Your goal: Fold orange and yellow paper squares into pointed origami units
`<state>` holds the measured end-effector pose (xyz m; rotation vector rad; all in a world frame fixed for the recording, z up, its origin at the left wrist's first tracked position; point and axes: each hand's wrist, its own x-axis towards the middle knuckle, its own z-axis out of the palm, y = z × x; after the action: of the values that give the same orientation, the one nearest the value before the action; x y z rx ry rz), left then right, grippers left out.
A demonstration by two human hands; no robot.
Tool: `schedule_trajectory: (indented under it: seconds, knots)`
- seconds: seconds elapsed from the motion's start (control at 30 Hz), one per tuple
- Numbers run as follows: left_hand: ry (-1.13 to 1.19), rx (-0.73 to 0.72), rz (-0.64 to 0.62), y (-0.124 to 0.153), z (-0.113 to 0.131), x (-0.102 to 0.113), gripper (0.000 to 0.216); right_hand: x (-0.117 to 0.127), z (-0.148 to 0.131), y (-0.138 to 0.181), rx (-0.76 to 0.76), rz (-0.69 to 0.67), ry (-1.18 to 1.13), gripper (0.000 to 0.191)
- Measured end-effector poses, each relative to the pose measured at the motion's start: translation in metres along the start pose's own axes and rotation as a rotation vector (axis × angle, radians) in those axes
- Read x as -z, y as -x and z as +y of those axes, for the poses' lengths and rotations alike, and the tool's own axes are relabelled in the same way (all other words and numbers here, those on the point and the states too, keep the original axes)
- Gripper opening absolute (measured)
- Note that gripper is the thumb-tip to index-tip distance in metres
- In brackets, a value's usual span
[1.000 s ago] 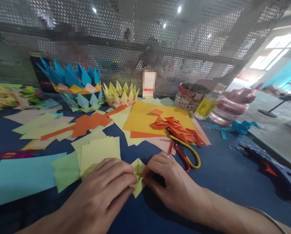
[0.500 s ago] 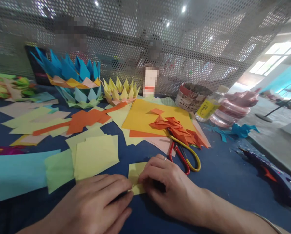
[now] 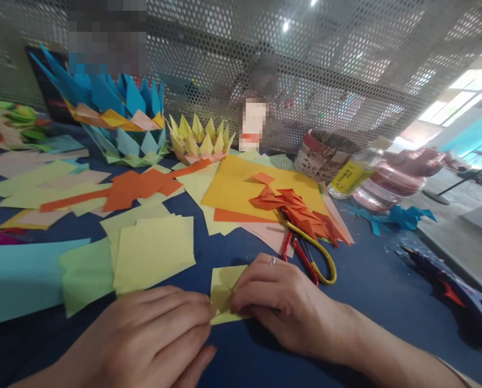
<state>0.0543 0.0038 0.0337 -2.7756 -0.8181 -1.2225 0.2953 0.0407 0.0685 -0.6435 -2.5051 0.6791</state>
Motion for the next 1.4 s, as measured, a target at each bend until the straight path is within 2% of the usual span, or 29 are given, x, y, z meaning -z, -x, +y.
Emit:
schedule_trajectory:
  seconds: [0.33, 0.57, 0.73, 0.9, 1.1, 1.27, 1.4]
  knots:
    - [-0.048, 0.016, -0.091, 0.004, -0.003, -0.004, 0.030, 0.001, 0.004, 0.001, 0.050, 0.002, 0.000, 0.029]
    - [-0.124, -0.007, -0.091, 0.009, -0.002, -0.010, 0.030, 0.002, 0.001, 0.002, 0.045, -0.037, 0.073, 0.030]
    - [-0.198, -0.043, -0.099, 0.009, 0.002, -0.011, 0.032, 0.006, -0.002, 0.002, 0.087, -0.064, 0.103, 0.039]
    - [-0.222, -0.031, -0.090, 0.011, 0.003, -0.013, 0.033, 0.005, 0.000, 0.005, 0.148, -0.096, 0.173, 0.031]
    - [-0.227, -0.017, -0.057, 0.015, 0.005, -0.015, 0.036, 0.002, -0.002, 0.008, 0.150, -0.107, 0.223, 0.024]
    - [-0.224, -0.011, -0.053, 0.020, 0.006, -0.015, 0.034, 0.003, -0.005, 0.007, 0.156, -0.117, 0.326, 0.022]
    - [-0.222, -0.020, -0.005, 0.018, 0.007, -0.012, 0.031, 0.006, -0.004, 0.007, 0.189, -0.098, 0.360, 0.025]
